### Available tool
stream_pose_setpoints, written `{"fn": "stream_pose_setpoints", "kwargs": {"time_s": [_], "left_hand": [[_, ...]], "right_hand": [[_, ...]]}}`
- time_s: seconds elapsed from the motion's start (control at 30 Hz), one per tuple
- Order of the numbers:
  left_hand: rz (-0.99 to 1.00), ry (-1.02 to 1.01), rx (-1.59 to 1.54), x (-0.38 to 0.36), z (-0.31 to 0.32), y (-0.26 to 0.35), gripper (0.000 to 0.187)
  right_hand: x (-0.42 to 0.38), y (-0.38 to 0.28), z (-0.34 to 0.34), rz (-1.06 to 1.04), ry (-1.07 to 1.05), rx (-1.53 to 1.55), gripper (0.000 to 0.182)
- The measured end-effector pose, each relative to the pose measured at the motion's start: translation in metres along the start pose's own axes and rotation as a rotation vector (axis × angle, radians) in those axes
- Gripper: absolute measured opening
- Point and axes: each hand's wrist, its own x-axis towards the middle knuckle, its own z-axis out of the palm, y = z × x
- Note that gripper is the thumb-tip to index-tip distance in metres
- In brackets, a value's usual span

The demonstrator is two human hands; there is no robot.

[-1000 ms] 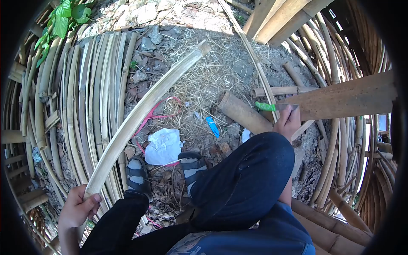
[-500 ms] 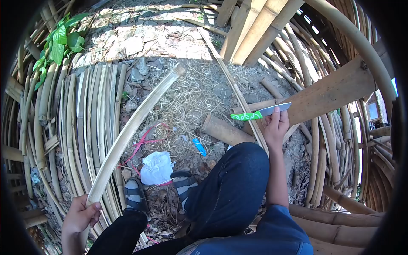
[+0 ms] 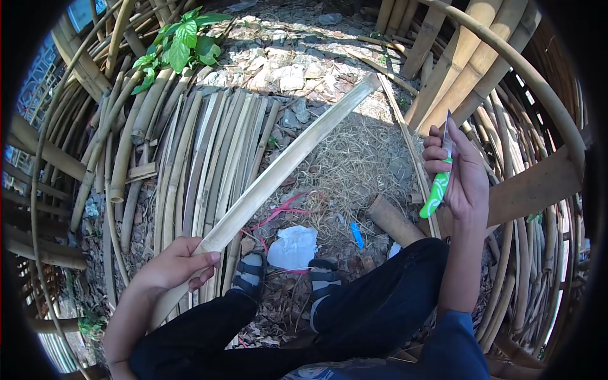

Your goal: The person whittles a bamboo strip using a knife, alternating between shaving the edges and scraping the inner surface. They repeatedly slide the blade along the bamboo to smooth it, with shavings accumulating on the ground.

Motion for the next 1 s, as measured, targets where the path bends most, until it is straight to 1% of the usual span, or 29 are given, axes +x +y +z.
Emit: {"fn": "stream_pose_setpoints", "kwargs": {"time_s": [0.03, 0.07, 0.13, 0.17, 0.23, 0.27, 0.33, 0.37, 0.47, 0.5, 0.53, 0.6, 0.63, 0.7, 0.73, 0.77, 0.83, 0.87, 0.93, 0.97, 1.0], "left_hand": [[0.005, -0.022, -0.029, 0.000, -0.001, 0.000, 0.022], [0.008, -0.008, -0.036, -0.001, -0.002, 0.001, 0.022], [-0.020, -0.057, -0.075, 0.000, -0.004, 0.001, 0.022], [-0.019, -0.071, -0.082, 0.000, -0.006, 0.001, 0.022], [-0.035, -0.073, -0.091, 0.001, -0.006, 0.001, 0.023], [-0.025, -0.079, -0.093, 0.001, -0.007, 0.001, 0.023], [-0.018, -0.077, -0.095, 0.002, -0.009, -0.001, 0.023], [-0.006, -0.086, -0.098, 0.003, -0.010, -0.001, 0.022], [0.010, -0.081, -0.104, 0.004, -0.012, 0.005, 0.022], [0.015, -0.080, -0.097, 0.004, -0.013, 0.006, 0.022], [0.010, -0.074, -0.106, 0.005, -0.014, 0.007, 0.022], [0.011, -0.080, -0.125, 0.009, -0.016, 0.010, 0.029], [0.009, -0.078, -0.127, 0.010, -0.016, 0.013, 0.029], [-0.015, -0.070, -0.204, 0.012, -0.017, 0.021, 0.037], [-0.013, -0.069, -0.201, 0.014, -0.017, 0.023, 0.037], [-0.014, -0.070, -0.177, 0.016, -0.017, 0.024, 0.039], [-0.020, -0.073, -0.151, 0.019, -0.016, 0.027, 0.042], [-0.018, -0.089, -0.145, 0.019, -0.015, 0.029, 0.042], [-0.022, -0.108, -0.137, 0.020, -0.012, 0.031, 0.042], [-0.025, -0.110, -0.127, 0.021, -0.010, 0.031, 0.042], [-0.026, -0.114, -0.116, 0.022, -0.008, 0.032, 0.042]], "right_hand": [[-0.003, 0.022, 0.009, -0.046, 0.067, -0.059, 0.026], [-0.004, 0.043, 0.008, 0.081, 0.090, -0.125, 0.030], [-0.004, 0.084, -0.001, 0.325, -0.047, -0.159, 0.038], [-0.001, 0.095, -0.006, 0.342, -0.050, -0.156, 0.038], [0.000, 0.113, -0.007, 0.688, -0.296, 0.166, 0.048], [-0.002, 0.119, 0.001, 0.697, -0.299, 0.167, 0.048], [-0.013, 0.130, 0.038, 0.549, 0.075, -0.207, 0.054], [-0.015, 0.141, 0.036, 0.609, 0.175, -0.282, 0.060], [-0.020, 0.153, 0.015, 0.675, 0.114, -0.282, 0.061], [-0.020, 0.150, 0.008, 0.634, 0.042, -0.185, 0.062], [-0.020, 0.154, 0.010, 0.645, 0.041, -0.186, 0.062], [-0.021, 0.156, 0.017, 0.477, 0.169, -0.338, 0.062], [-0.020, 0.158, 0.022, 0.501, 0.250, -0.356, 0.060], [-0.016, 0.164, 0.014, 0.479, 0.273, -0.309, 0.057], [-0.014, 0.166, 0.011, 0.454, 0.295, -0.263, 0.053], [-0.014, 0.167, 0.014, 0.453, 0.294, -0.262, 0.053], [-0.016, 0.169, 0.022, 0.248, 0.253, -0.185, 0.045], [-0.017, 0.171, 0.020, 0.248, 0.257, -0.182, 0.045], [-0.021, 0.178, 0.012, 0.169, -0.049, -0.406, 0.038], [-0.023, 0.185, 0.007, 0.174, -0.130, -0.478, 0.033], [-0.025, 0.190, 0.008, 0.169, -0.123, -0.475, 0.033]]}}
